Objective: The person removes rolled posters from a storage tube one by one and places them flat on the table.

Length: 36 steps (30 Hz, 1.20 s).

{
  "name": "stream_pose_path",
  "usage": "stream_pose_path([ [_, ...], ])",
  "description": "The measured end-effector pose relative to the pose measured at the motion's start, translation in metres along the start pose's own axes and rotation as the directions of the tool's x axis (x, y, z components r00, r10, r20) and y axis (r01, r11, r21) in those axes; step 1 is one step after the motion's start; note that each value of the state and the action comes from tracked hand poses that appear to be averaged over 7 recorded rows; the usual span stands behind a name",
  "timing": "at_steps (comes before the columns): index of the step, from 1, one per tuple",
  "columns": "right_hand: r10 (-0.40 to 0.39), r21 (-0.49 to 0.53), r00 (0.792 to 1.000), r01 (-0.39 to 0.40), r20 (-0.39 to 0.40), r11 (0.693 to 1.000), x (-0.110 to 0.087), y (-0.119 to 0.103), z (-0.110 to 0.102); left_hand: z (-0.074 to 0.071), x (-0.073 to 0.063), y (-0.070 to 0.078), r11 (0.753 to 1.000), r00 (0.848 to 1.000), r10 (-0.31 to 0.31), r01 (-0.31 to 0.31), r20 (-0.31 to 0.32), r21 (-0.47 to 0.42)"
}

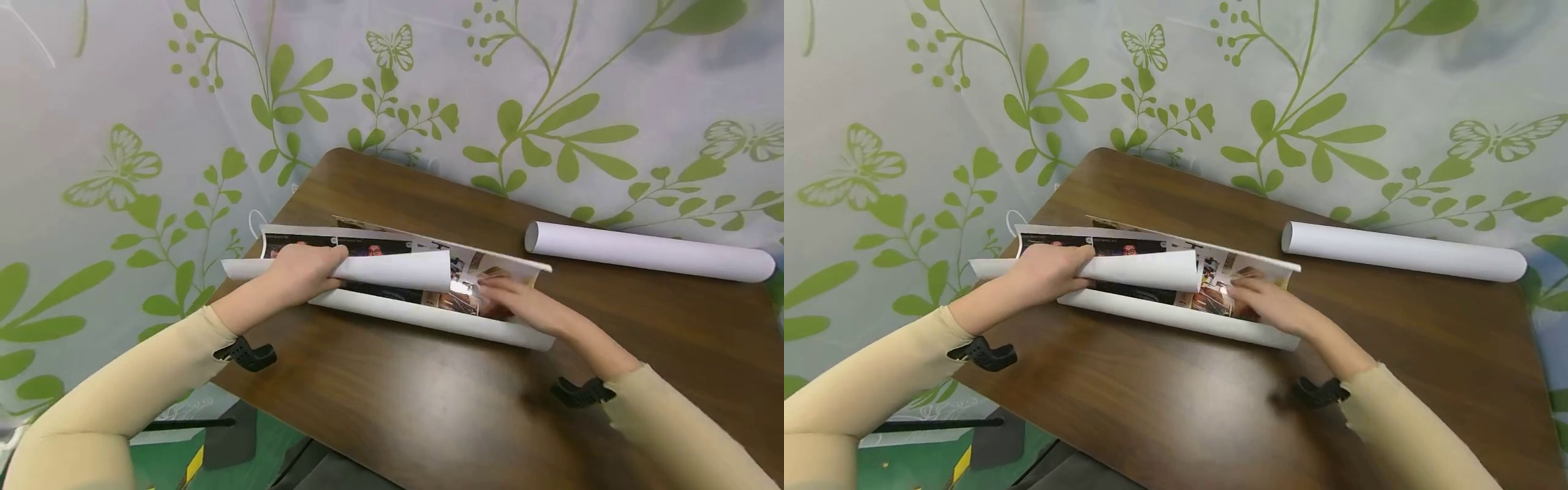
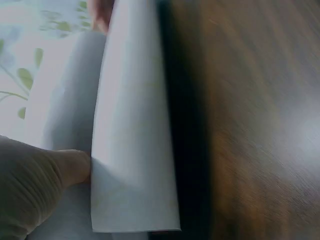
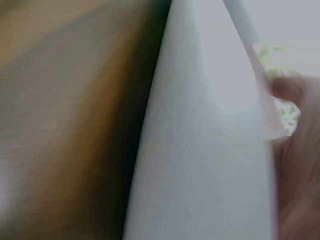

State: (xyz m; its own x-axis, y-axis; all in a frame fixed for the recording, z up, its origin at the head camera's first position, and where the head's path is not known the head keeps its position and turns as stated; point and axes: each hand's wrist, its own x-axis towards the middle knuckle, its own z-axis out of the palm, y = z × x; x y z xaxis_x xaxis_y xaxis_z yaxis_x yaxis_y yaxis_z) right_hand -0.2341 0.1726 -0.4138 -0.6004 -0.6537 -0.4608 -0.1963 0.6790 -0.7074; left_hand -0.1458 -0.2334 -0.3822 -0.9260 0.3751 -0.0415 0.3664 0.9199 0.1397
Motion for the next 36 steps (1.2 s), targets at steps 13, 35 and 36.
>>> stream_pose_path([
  [13,-0.574,-0.684,0.799,0.317,-0.182,0.658,-0.06,0.006,0.073,0.048,-0.005,0.037,0.933,0.929,0.309,-0.254,0.203,-0.255],
  [35,-0.62,-0.795,0.775,0.297,-0.124,0.53,-0.009,-0.03,0.089,0.039,0.044,0.06,0.86,0.863,0.309,-0.075,0.4,-0.504],
  [36,-0.607,-0.777,0.784,0.299,-0.131,0.554,-0.007,-0.028,0.09,0.04,0.041,0.063,0.889,0.877,0.291,-0.1,0.382,-0.447],
])
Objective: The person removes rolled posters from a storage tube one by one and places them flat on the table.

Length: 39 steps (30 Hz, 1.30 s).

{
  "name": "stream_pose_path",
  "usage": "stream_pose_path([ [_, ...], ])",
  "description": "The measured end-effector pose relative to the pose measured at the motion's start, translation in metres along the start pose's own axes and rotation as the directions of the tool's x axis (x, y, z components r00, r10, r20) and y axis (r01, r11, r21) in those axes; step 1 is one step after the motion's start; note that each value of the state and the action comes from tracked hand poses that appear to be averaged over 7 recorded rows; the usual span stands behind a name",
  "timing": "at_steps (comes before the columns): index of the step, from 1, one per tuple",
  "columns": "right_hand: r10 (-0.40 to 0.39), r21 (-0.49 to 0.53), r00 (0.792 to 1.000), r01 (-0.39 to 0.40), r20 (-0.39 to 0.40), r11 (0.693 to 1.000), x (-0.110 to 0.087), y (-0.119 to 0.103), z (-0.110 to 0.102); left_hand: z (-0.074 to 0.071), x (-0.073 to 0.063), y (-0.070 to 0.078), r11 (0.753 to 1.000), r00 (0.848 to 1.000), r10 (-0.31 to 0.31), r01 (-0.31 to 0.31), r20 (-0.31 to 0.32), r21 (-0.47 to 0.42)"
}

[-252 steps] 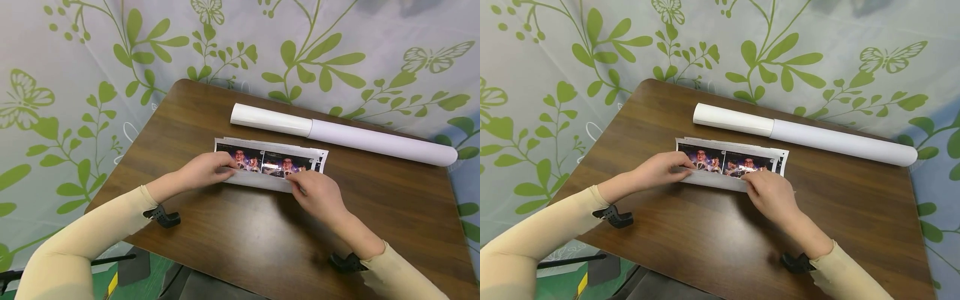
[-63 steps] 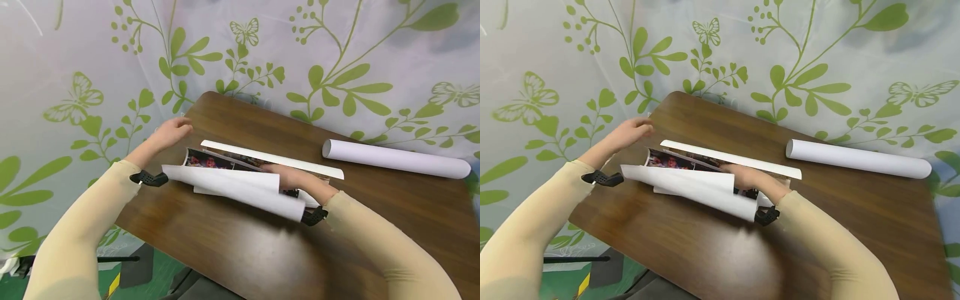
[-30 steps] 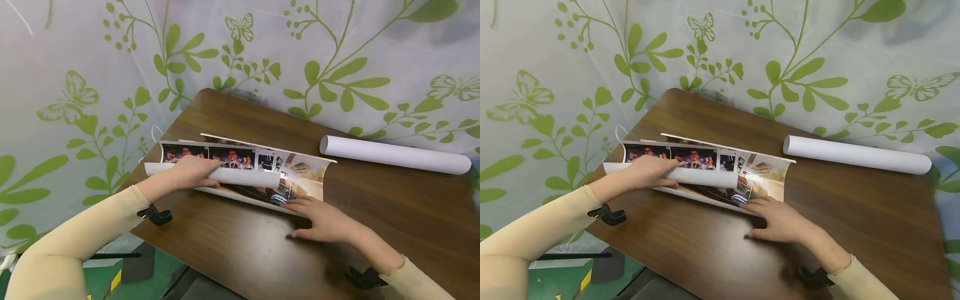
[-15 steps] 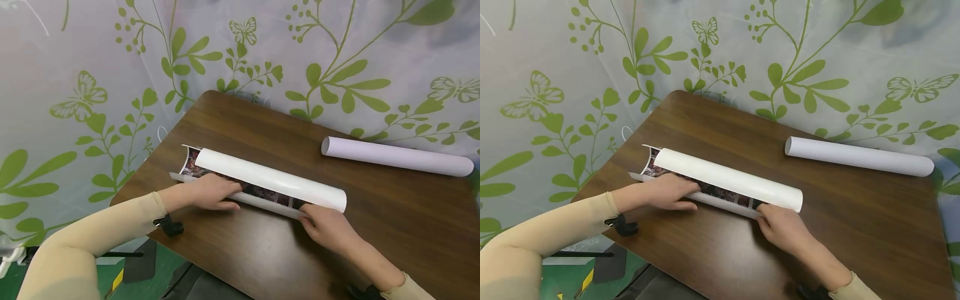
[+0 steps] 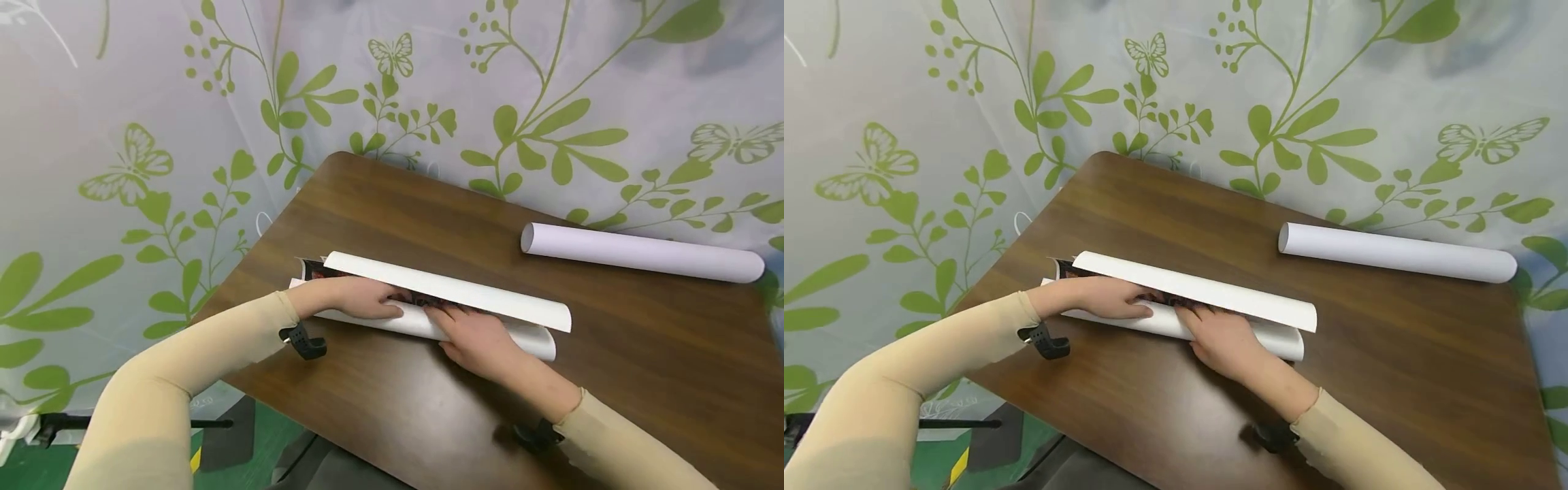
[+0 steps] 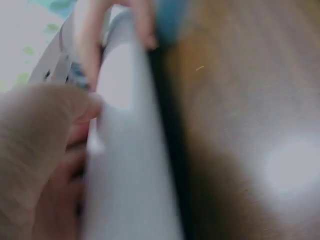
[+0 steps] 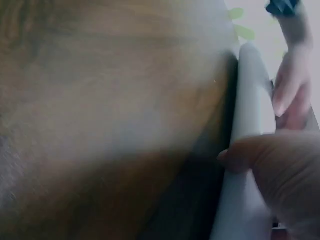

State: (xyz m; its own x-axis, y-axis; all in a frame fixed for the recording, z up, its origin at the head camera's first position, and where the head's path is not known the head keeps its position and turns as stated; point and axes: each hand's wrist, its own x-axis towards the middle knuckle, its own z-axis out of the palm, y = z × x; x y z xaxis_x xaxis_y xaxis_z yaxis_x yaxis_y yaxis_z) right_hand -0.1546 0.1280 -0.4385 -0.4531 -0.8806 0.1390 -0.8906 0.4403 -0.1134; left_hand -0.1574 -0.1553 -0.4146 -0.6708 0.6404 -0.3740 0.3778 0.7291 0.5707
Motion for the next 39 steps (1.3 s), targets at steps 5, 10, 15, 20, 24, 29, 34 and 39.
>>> stream_pose_path([
  [5,0.109,0.15,0.991,-0.119,0.072,0.982,-0.001,0.007,-0.002,0.021,-0.014,0.013,0.877,0.975,0.092,0.018,-0.204,0.481],
  [10,0.175,0.228,0.97,-0.211,0.171,0.95,0.002,0.01,-0.01,0.038,-0.017,0.02,0.775,0.933,0.15,0.095,-0.328,0.625],
  [15,0.169,0.193,0.965,-0.207,0.2,0.959,0.002,0.004,-0.005,0.047,-0.012,0.022,0.813,0.934,0.103,0.119,-0.342,0.569],
  [20,0.143,0.167,0.975,-0.171,0.17,0.971,0.008,0.007,0.002,0.047,-0.004,0.022,0.811,0.921,0.078,0.164,-0.382,0.562],
  [24,0.198,0.326,0.924,-0.307,0.327,0.894,0.019,0.02,-0.002,0.046,0.008,0.024,0.753,0.915,0.128,0.162,-0.384,0.638],
  [29,0.194,0.244,0.926,-0.28,0.324,0.929,0.025,0.021,0.0,0.029,0.026,0.017,0.902,0.983,-0.018,0.095,-0.184,0.422],
  [34,0.192,0.343,0.903,-0.332,0.384,0.878,0.032,0.026,0.005,0.02,0.032,0.02,0.888,0.991,-0.006,0.066,-0.132,0.454],
  [39,0.178,0.398,0.885,-0.363,0.431,0.842,0.036,0.027,0.001,0.024,0.034,0.02,0.891,0.991,-0.005,0.064,-0.13,0.45],
])
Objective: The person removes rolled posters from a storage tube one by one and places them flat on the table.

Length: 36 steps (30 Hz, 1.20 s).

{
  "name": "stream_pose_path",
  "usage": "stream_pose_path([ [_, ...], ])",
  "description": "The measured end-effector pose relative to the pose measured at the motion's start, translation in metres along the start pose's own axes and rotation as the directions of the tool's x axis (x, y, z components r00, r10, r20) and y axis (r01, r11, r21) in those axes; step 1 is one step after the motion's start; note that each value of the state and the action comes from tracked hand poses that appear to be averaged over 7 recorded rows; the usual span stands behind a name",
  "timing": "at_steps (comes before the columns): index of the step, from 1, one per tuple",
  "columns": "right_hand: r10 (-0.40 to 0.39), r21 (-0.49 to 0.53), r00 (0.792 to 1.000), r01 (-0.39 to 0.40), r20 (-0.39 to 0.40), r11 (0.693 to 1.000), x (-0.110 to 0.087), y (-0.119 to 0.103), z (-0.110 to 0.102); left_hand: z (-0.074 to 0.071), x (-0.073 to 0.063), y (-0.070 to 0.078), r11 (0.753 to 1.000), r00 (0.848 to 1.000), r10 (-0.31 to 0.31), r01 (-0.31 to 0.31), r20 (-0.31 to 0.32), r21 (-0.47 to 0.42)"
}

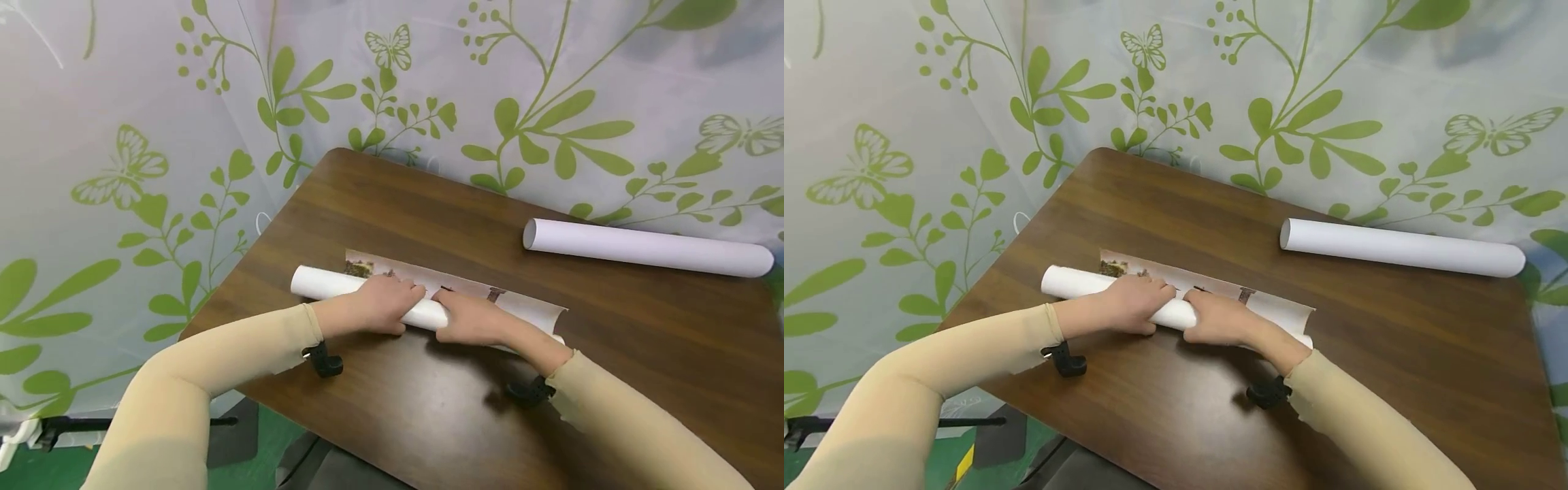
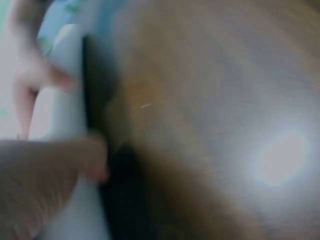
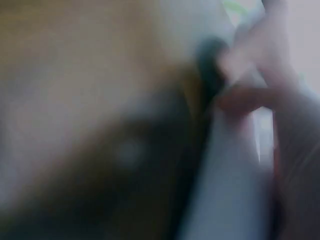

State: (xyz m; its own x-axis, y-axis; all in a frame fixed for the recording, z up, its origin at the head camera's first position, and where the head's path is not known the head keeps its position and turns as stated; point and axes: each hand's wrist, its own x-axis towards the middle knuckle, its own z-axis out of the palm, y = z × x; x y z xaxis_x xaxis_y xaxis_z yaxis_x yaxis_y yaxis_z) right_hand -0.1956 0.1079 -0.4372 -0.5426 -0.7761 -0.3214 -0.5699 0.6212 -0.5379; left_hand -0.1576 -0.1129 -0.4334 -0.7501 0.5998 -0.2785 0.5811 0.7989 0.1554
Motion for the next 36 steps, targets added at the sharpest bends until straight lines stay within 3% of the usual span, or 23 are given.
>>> stream_pose_path([
  [2,-0.039,-0.155,0.997,0.028,-0.068,0.988,-0.003,-0.006,0.003,-0.001,0.002,-0.004,0.989,0.996,-0.037,0.048,0.085,-0.138],
  [4,-0.06,-0.245,0.992,0.032,-0.107,0.969,-0.003,-0.011,0.004,-0.004,0.002,-0.005,0.981,0.992,-0.048,0.069,0.118,-0.181],
  [7,-0.011,-0.144,0.996,-0.002,-0.092,0.99,0.0,-0.012,0.002,-0.008,-0.001,-0.005,0.997,0.999,0.004,-0.001,0.041,-0.074],
  [9,-0.008,-0.127,0.994,-0.006,-0.106,0.992,0.002,-0.013,0.001,-0.01,-0.004,-0.007,1.0,1.0,0.001,-0.001,0.003,-0.026],
  [11,-0.051,-0.173,0.989,0.026,-0.139,0.985,0.004,-0.015,0.001,-0.011,-0.006,-0.011,0.997,1.0,-0.029,0.029,0.004,-0.078],
  [13,-0.087,-0.284,0.979,0.031,-0.186,0.958,0.007,-0.017,0.001,-0.012,-0.009,-0.015,0.992,0.998,-0.067,0.066,-0.007,-0.104],
  [15,-0.07,-0.284,0.981,0.015,-0.183,0.959,0.01,-0.018,0.001,-0.012,-0.012,-0.016,0.997,0.998,-0.048,0.045,-0.044,-0.068],
  [18,-0.015,-0.222,0.986,-0.022,-0.166,0.975,0.014,-0.019,0.001,-0.012,-0.015,-0.014,0.996,0.993,-0.005,0.016,-0.116,0.093],
  [21,-0.085,-0.275,0.978,0.03,-0.189,0.961,0.013,-0.018,0.0,-0.013,-0.014,-0.01,0.996,0.994,-0.05,0.056,-0.094,0.067],
  [23,-0.097,-0.326,0.97,0.02,-0.223,0.945,0.011,-0.016,-0.002,-0.015,-0.01,-0.008,0.996,0.992,-0.056,0.064,-0.115,0.067],
  [27,0.041,-0.176,0.977,-0.079,-0.208,0.981,0.004,-0.012,-0.009,-0.019,-0.002,-0.004,0.978,0.972,0.019,0.029,-0.232,0.204],
  [29,0.041,-0.174,0.977,-0.078,-0.208,0.982,0.001,-0.012,-0.011,-0.022,0.0,-0.002,0.982,0.977,-0.004,0.044,-0.213,0.186],
  [32,-0.016,-0.277,0.973,-0.05,-0.232,0.96,-0.003,-0.012,-0.013,-0.025,0.002,0.001,0.992,0.986,-0.045,0.063,-0.159,0.111],
  [36,0.055,-0.161,0.978,-0.089,-0.203,0.983,-0.005,-0.013,-0.018,-0.027,0.003,0.004,0.977,0.969,0.031,0.022,-0.244,0.213],
])
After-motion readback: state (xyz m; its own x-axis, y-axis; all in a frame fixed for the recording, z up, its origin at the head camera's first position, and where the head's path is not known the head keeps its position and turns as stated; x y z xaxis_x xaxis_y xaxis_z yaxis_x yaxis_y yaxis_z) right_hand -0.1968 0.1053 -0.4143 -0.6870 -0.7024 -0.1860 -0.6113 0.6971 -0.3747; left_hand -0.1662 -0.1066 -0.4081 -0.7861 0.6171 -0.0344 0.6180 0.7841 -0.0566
